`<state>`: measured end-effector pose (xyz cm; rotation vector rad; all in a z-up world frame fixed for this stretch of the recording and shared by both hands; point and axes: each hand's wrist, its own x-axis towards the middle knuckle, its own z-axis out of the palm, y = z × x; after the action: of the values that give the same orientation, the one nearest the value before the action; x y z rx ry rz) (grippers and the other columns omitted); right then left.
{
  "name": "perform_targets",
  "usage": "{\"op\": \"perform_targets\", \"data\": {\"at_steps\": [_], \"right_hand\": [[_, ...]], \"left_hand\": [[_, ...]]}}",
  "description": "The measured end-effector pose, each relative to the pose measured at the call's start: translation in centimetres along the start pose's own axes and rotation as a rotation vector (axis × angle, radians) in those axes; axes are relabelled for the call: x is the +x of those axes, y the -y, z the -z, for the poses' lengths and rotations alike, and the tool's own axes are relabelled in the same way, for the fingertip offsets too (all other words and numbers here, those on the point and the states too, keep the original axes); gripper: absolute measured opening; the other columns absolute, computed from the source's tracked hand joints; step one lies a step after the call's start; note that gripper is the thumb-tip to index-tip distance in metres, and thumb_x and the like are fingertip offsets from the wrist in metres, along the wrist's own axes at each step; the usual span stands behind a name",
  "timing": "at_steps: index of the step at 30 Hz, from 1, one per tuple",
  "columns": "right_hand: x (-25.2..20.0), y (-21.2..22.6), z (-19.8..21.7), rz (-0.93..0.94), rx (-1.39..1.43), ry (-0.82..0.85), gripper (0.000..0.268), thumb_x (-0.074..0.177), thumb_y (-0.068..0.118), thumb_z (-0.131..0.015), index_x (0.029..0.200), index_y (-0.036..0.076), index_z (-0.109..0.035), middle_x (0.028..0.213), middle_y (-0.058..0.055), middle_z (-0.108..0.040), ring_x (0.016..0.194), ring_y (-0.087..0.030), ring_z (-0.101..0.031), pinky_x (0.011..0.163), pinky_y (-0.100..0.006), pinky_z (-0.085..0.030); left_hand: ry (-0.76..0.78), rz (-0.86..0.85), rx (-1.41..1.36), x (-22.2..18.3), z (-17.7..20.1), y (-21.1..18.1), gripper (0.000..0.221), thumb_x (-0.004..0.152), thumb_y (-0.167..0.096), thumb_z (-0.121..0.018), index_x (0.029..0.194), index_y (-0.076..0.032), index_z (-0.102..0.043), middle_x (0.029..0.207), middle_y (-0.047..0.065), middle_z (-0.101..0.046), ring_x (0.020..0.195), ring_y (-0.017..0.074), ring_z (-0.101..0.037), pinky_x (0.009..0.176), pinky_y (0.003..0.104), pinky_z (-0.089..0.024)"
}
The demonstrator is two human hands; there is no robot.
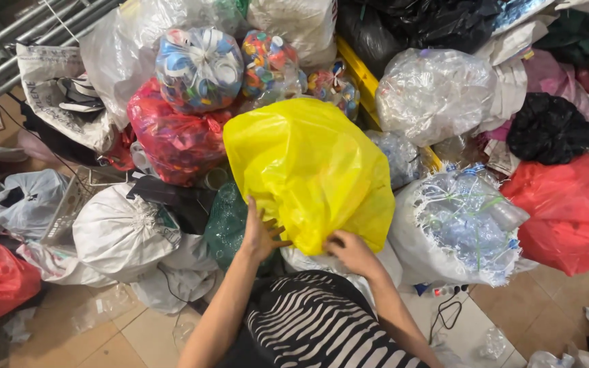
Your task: Sorting various plastic bottles and caps into different bags.
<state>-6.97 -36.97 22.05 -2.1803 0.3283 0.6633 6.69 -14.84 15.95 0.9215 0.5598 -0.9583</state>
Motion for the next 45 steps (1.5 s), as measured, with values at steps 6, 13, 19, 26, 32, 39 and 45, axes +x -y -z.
{"op": "perform_targets", "data": {"at_steps": [6, 13, 19, 26, 32, 39, 45], "right_hand": [[1.9, -19.6, -2.7, -0.163, 0.289, -0.897, 0.035, 0.094, 0.027, -0.075, 0.115, 0.000, -0.068, 0.109, -0.015, -0.073, 0.098, -0.026, -0.070, 0.088, -0.036, -0.055], [0.1, -20.8, -2.7, -0.492, 0.853, -0.682, 0.093, 0.079, 0.017, -0.081, 0.154, 0.010, -0.026, 0.141, -0.022, -0.049, 0.111, -0.034, -0.064, 0.085, -0.047, -0.059], [4.4, -24.8, -5.4, -0.457, 1.068, -0.423, 0.061, 0.089, 0.022, -0.074, 0.143, 0.006, -0.050, 0.126, -0.017, -0.067, 0.095, -0.032, -0.069, 0.074, -0.040, -0.056], [10.9, -20.1, 0.6, 0.059, 0.745, -0.565, 0.028, 0.097, 0.021, -0.067, 0.117, 0.001, -0.072, 0.109, -0.007, -0.076, 0.094, -0.017, -0.069, 0.081, -0.032, -0.056], [6.7, 2.5, 10.5, 0.460, 0.329, -0.470, 0.030, 0.100, 0.024, -0.060, 0.117, 0.000, -0.068, 0.114, -0.009, -0.072, 0.104, -0.015, -0.067, 0.091, -0.032, -0.050], [8.4, 0.3, 9.6, 0.547, 0.659, -0.344, 0.025, 0.112, 0.022, -0.066, 0.111, -0.003, -0.066, 0.100, -0.008, -0.063, 0.101, -0.016, -0.057, 0.091, -0.031, -0.045], [9.4, -9.7, 4.5, 0.239, 1.053, -0.547, 0.042, 0.098, 0.021, -0.061, 0.135, 0.004, -0.055, 0.128, -0.007, -0.066, 0.114, -0.018, -0.064, 0.096, -0.030, -0.051]], "left_hand": [[0.010, -0.082, 0.052, -0.4, -0.3, 1.4, 0.127, 0.065, -0.090, -0.050, 0.164, -0.024, -0.007, 0.168, 0.016, -0.010, 0.149, 0.0456, -0.022, 0.103, 0.081, -0.035], [-0.082, 0.015, 0.494, -1.8, -4.9, 5.3, 0.132, 0.073, -0.057, -0.076, 0.158, -0.025, 0.020, 0.163, 0.016, -0.031, 0.146, 0.0447, -0.038, 0.102, 0.078, -0.038], [0.087, -0.004, 0.508, 1.1, -4.9, 9.6, 0.101, 0.076, -0.021, -0.074, 0.158, -0.020, -0.014, 0.144, 0.011, -0.052, 0.127, 0.0325, -0.056, 0.085, 0.058, -0.060], [0.203, -0.373, 0.505, 0.4, -7.1, 7.3, 0.115, 0.077, -0.032, -0.083, 0.161, -0.002, -0.010, 0.145, 0.018, -0.054, 0.130, 0.0282, -0.055, 0.104, 0.038, -0.046], [0.248, -0.781, 0.762, -3.0, -14.5, -0.3, 0.106, 0.071, -0.032, -0.092, 0.147, 0.001, -0.025, 0.140, 0.018, -0.054, 0.131, 0.0296, -0.054, 0.108, 0.039, -0.044], [-0.250, -1.121, 0.769, 6.8, -7.7, -5.3, 0.033, 0.083, -0.002, -0.062, 0.114, 0.001, -0.072, 0.103, 0.010, -0.076, 0.096, 0.0221, -0.074, 0.082, 0.037, -0.059], [-0.101, -0.913, 0.386, 0.1, -10.6, -13.9, 0.025, 0.098, -0.014, -0.068, 0.120, -0.004, -0.067, 0.110, 0.003, -0.073, 0.094, 0.0152, -0.069, 0.077, 0.036, -0.059]]}}
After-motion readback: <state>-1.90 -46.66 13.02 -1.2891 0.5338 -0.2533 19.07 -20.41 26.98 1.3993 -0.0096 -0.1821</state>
